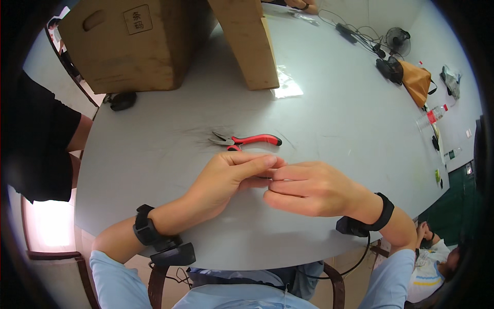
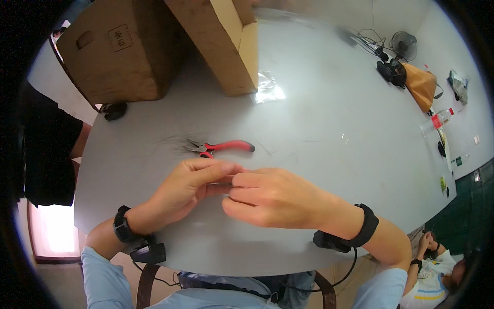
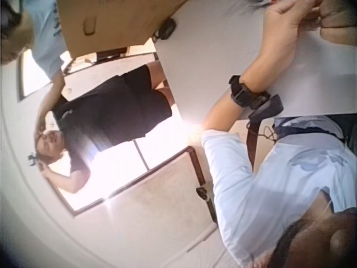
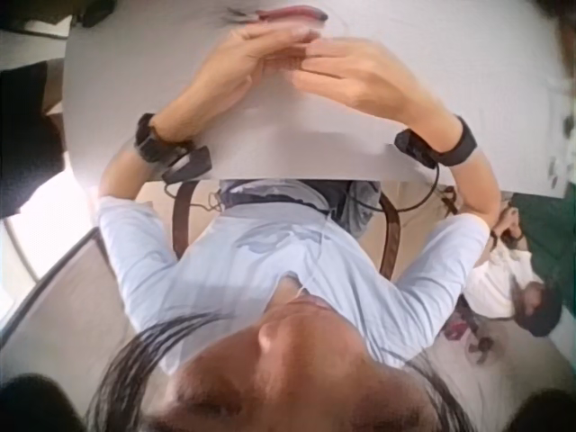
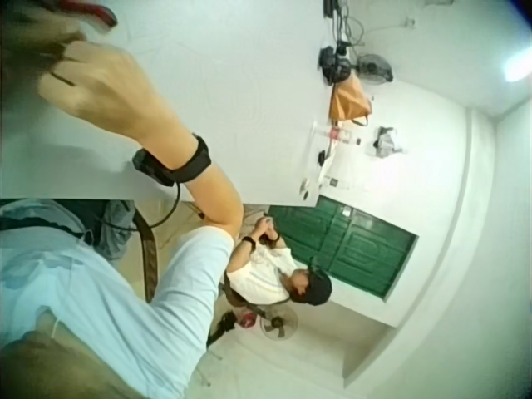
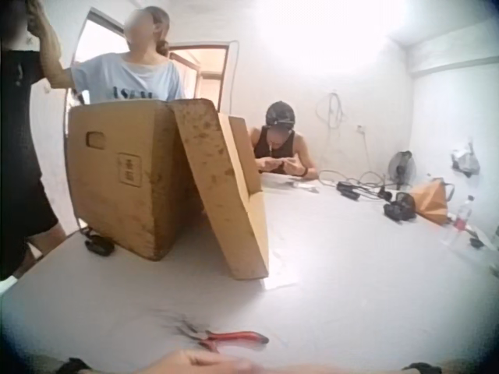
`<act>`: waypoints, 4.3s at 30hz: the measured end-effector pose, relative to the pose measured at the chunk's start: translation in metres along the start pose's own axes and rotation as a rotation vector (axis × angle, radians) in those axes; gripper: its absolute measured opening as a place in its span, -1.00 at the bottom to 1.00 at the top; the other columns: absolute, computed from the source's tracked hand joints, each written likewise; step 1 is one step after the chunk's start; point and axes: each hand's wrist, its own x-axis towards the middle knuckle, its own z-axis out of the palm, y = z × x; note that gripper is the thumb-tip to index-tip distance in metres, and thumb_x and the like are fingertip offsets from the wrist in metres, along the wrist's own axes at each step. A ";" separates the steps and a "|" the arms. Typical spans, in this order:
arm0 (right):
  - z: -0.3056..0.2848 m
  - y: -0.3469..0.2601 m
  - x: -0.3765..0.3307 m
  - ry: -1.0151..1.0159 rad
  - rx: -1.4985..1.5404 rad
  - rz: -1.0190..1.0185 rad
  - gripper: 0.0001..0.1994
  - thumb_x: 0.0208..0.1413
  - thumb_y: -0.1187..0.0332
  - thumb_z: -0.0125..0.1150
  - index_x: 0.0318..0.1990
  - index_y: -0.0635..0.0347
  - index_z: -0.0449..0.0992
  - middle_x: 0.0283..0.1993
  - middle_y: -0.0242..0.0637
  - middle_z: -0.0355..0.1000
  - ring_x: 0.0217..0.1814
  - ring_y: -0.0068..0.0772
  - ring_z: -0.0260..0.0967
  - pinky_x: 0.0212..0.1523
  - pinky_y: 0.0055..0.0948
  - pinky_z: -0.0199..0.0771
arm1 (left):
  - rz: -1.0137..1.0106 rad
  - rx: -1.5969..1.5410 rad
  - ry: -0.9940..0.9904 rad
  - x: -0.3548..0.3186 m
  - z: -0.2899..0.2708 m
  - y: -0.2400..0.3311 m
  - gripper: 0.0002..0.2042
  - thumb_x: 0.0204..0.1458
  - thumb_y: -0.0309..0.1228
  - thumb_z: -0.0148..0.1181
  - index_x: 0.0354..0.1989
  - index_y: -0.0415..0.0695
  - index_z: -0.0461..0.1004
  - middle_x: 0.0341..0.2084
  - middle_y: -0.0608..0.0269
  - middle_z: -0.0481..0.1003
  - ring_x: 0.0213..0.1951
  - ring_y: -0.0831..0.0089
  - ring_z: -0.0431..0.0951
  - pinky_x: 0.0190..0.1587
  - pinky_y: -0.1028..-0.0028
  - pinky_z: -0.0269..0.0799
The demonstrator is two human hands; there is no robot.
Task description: The person threads a thin line through a small component and then ties a knot by hand at a table.
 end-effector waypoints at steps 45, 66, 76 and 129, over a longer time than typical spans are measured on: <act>0.010 -0.001 0.031 0.353 0.547 0.888 -0.86 -0.07 0.42 0.25 -0.31 0.16 0.60 -0.55 -0.39 0.35 -0.65 -0.71 0.04 -0.64 -0.66 0.01 | 0.276 0.407 0.116 -0.009 -0.016 0.007 -0.79 0.07 -0.36 0.09 -0.31 -0.24 0.57 -0.50 0.23 0.55 -0.51 0.57 0.49 -0.44 0.58 0.43; 0.009 0.013 0.030 0.571 1.079 0.997 -0.88 0.04 0.43 0.15 -0.36 0.31 0.54 -0.50 -0.43 0.38 -0.47 -0.70 0.22 -0.48 -0.68 0.21 | 0.191 0.480 0.027 -0.011 -0.010 0.001 -0.80 0.04 -0.36 0.15 -0.23 -0.19 0.57 -0.41 0.27 0.56 -0.46 0.63 0.46 -0.40 0.62 0.40; -0.008 0.000 0.023 0.201 1.055 0.980 -0.88 0.04 0.43 0.18 -0.39 0.33 0.53 -0.47 -0.40 0.43 -0.44 -0.67 0.29 -0.42 -0.67 0.28 | 0.401 0.342 0.113 -0.020 -0.005 0.012 -0.76 0.12 -0.43 0.03 -0.09 -0.24 0.48 -0.49 0.23 0.43 -0.54 0.59 0.41 -0.49 0.61 0.38; -0.007 0.005 0.027 0.329 1.074 0.975 -0.87 0.05 0.40 0.15 -0.38 0.29 0.51 -0.45 -0.45 0.43 -0.50 -0.74 0.26 -0.55 -0.72 0.19 | 0.214 0.313 0.048 -0.021 -0.006 0.015 -0.84 0.04 -0.44 0.14 -0.42 -0.32 0.55 -0.57 0.26 0.44 -0.53 0.55 0.44 -0.52 0.55 0.47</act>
